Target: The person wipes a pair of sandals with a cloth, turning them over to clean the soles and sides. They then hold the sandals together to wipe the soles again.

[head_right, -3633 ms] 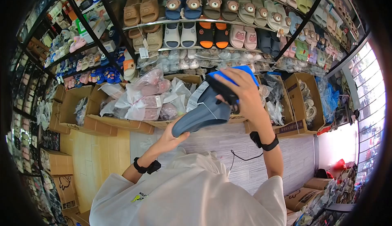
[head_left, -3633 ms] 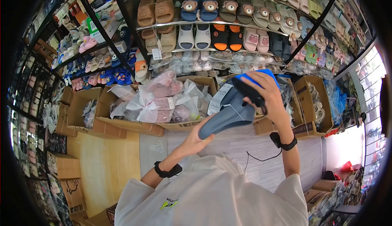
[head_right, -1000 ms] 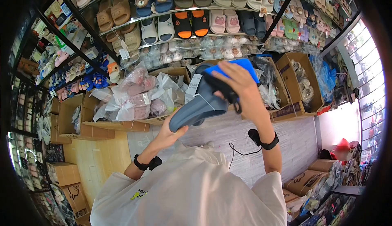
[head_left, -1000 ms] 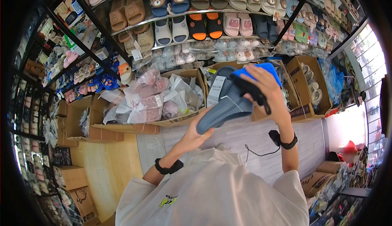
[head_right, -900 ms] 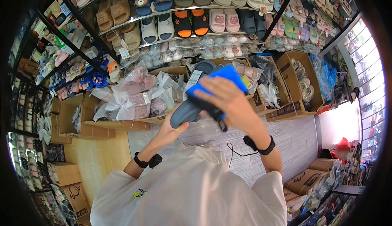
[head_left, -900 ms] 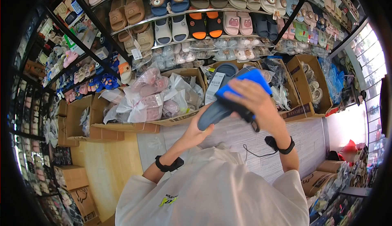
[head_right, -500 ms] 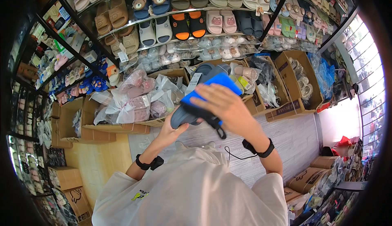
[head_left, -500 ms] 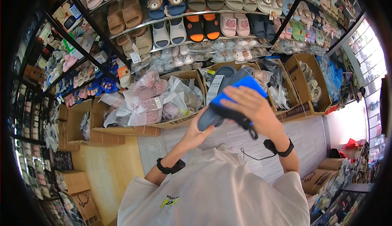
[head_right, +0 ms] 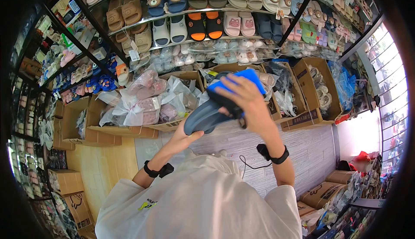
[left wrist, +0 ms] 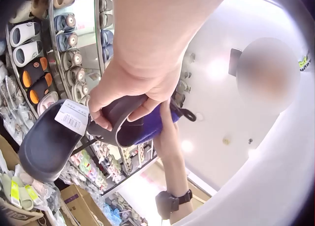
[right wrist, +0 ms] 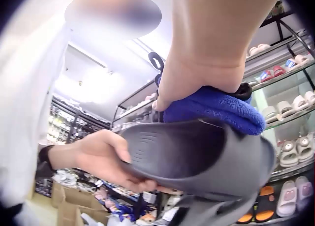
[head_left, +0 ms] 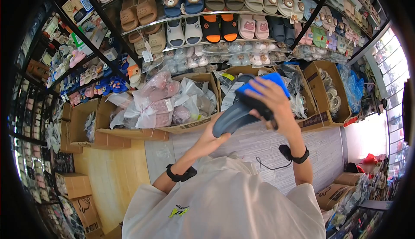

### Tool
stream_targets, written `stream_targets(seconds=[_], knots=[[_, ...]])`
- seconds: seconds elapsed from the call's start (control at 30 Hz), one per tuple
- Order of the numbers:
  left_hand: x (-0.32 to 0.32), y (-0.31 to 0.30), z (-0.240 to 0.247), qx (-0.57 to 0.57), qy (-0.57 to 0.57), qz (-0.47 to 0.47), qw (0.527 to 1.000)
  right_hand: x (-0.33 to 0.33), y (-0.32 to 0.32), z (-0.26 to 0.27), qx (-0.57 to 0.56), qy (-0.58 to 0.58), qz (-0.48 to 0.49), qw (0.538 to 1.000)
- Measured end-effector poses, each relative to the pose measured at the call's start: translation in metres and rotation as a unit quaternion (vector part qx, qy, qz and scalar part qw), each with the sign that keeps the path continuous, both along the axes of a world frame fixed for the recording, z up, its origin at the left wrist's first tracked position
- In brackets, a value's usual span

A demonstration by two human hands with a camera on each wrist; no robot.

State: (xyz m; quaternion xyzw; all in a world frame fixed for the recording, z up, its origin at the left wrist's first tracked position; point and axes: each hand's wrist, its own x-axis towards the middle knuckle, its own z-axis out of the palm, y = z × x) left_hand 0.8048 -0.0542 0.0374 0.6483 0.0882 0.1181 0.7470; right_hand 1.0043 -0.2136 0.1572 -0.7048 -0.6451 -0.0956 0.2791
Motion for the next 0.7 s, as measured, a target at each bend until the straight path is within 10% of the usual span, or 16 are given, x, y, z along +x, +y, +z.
stream_targets(seconds=[0.17,0.2,0.4,0.7], knots=[[-0.005,-0.001,-0.014,0.064,0.086,-0.058,0.992,-0.059,0.01,-0.005,-0.058,-0.047,0.147,0.986],[-0.001,0.001,-0.049,0.289,0.003,-0.048,0.956,-0.067,0.011,-0.006,-0.072,-0.095,0.17,0.978],[-0.009,-0.001,-0.016,-0.005,0.012,-0.013,1.0,-0.054,0.006,-0.002,-0.055,-0.17,0.12,0.977],[-0.016,0.008,0.017,-0.023,-0.052,-0.025,0.998,0.025,-0.008,0.011,-0.004,-0.054,-0.049,0.997]])
